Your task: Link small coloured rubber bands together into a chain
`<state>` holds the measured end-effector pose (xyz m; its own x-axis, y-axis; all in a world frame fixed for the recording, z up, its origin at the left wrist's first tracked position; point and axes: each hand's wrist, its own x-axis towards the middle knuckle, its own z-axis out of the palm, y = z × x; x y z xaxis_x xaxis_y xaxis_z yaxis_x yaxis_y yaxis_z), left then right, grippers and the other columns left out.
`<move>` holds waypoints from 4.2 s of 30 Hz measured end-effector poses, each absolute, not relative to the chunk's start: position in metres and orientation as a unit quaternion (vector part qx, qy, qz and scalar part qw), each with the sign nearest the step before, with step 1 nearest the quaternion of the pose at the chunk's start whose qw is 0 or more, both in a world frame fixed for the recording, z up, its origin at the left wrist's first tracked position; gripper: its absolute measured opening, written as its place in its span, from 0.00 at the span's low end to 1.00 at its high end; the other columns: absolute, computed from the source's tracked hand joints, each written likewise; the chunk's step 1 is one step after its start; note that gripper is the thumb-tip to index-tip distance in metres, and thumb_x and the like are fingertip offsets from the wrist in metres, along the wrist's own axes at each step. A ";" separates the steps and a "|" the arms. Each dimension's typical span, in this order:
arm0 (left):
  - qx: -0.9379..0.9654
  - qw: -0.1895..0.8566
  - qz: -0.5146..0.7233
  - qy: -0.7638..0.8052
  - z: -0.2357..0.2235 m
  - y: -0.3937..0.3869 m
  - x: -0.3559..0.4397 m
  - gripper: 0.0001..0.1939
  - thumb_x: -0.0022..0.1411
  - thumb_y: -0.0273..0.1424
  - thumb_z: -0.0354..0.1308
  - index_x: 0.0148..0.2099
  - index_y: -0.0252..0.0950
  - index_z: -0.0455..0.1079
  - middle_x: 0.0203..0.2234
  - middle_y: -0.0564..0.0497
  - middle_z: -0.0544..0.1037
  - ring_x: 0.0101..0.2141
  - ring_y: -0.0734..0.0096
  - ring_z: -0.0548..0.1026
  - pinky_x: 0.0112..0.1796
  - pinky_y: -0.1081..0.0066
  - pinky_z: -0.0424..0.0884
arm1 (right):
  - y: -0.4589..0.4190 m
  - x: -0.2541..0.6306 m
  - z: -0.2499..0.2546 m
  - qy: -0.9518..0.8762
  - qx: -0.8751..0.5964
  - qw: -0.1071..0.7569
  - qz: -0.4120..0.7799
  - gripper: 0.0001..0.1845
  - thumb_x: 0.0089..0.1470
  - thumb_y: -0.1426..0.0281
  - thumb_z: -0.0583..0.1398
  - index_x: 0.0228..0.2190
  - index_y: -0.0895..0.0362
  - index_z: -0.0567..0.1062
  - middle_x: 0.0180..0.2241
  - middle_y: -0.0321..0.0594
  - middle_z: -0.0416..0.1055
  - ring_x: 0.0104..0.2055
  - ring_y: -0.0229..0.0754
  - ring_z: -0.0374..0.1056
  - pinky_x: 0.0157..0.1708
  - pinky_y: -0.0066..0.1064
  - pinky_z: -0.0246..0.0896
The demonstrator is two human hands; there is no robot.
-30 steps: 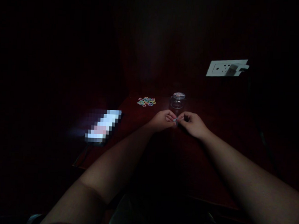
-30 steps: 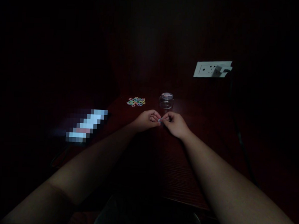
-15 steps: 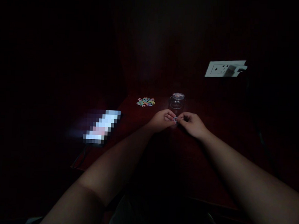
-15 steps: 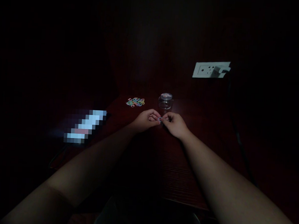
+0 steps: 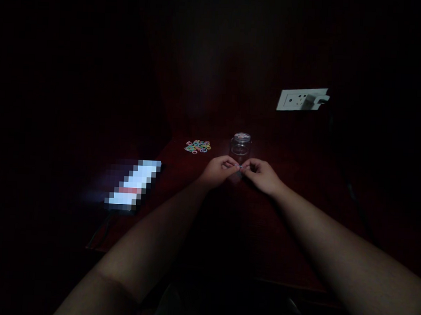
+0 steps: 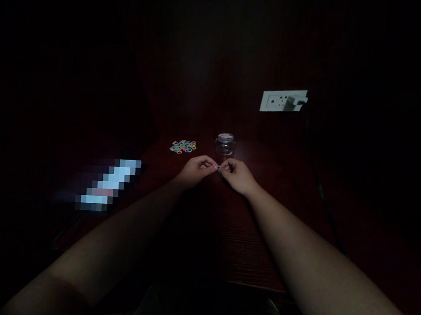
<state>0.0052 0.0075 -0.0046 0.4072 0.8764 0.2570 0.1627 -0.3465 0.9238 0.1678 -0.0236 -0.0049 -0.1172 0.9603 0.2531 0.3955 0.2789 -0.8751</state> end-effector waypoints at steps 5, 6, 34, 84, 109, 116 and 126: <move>0.707 0.445 0.410 0.366 -0.005 0.008 0.006 0.08 0.50 0.31 0.60 0.32 0.31 0.70 0.22 0.54 0.71 0.22 0.82 0.65 0.25 0.79 0.62 | -0.024 0.166 -0.006 -0.665 -0.477 0.453 0.354 0.10 0.41 0.67 0.59 0.28 0.58 0.68 0.22 0.34 0.64 0.22 0.33 0.57 0.22 0.25 0.53; 0.705 0.447 0.410 0.367 -0.005 0.007 0.006 0.08 0.50 0.31 0.60 0.32 0.31 0.70 0.21 0.54 0.71 0.22 0.82 0.65 0.25 0.79 0.62 | -0.024 0.166 -0.006 -0.666 -0.477 0.452 0.352 0.10 0.41 0.67 0.59 0.28 0.58 0.68 0.22 0.34 0.64 0.22 0.33 0.57 0.22 0.25 0.53; 0.700 0.445 0.402 0.387 0.000 0.004 0.006 0.07 0.51 0.29 0.58 0.32 0.29 0.69 0.21 0.54 0.70 0.21 0.82 0.66 0.23 0.79 0.61 | -0.022 0.168 -0.007 -0.688 -0.508 0.429 0.292 0.09 0.46 0.65 0.56 0.25 0.59 0.70 0.22 0.36 0.66 0.23 0.34 0.58 0.25 0.27 0.53; 0.723 0.448 0.402 0.340 0.002 0.002 0.003 0.08 0.52 0.32 0.58 0.31 0.32 0.66 0.20 0.55 0.67 0.21 0.81 0.63 0.23 0.79 0.59 | -0.019 0.165 -0.005 -0.676 -0.492 0.444 0.322 0.10 0.49 0.67 0.54 0.25 0.60 0.69 0.23 0.36 0.67 0.25 0.34 0.60 0.28 0.27 0.54; 0.710 0.456 0.382 0.376 0.006 -0.002 0.005 0.07 0.52 0.31 0.56 0.31 0.31 0.66 0.20 0.55 0.68 0.22 0.80 0.64 0.25 0.78 0.60 | -0.022 0.162 -0.004 -0.676 -0.475 0.461 0.324 0.07 0.46 0.68 0.56 0.25 0.60 0.67 0.19 0.31 0.59 0.21 0.31 0.53 0.22 0.25 0.48; 0.712 0.449 0.365 0.398 0.005 0.000 0.005 0.11 0.54 0.36 0.54 0.30 0.31 0.67 0.23 0.51 0.72 0.23 0.78 0.67 0.27 0.76 0.62 | -0.021 0.163 -0.007 -0.668 -0.464 0.471 0.342 0.07 0.45 0.67 0.57 0.26 0.59 0.67 0.19 0.31 0.60 0.21 0.31 0.53 0.22 0.25 0.48; 0.737 0.437 0.352 0.377 0.001 0.003 0.003 0.12 0.53 0.37 0.56 0.29 0.31 0.69 0.23 0.50 0.73 0.24 0.77 0.68 0.26 0.76 0.64 | -0.021 0.163 -0.007 -0.663 -0.465 0.476 0.343 0.07 0.44 0.68 0.57 0.26 0.59 0.67 0.20 0.32 0.61 0.21 0.31 0.54 0.21 0.24 0.49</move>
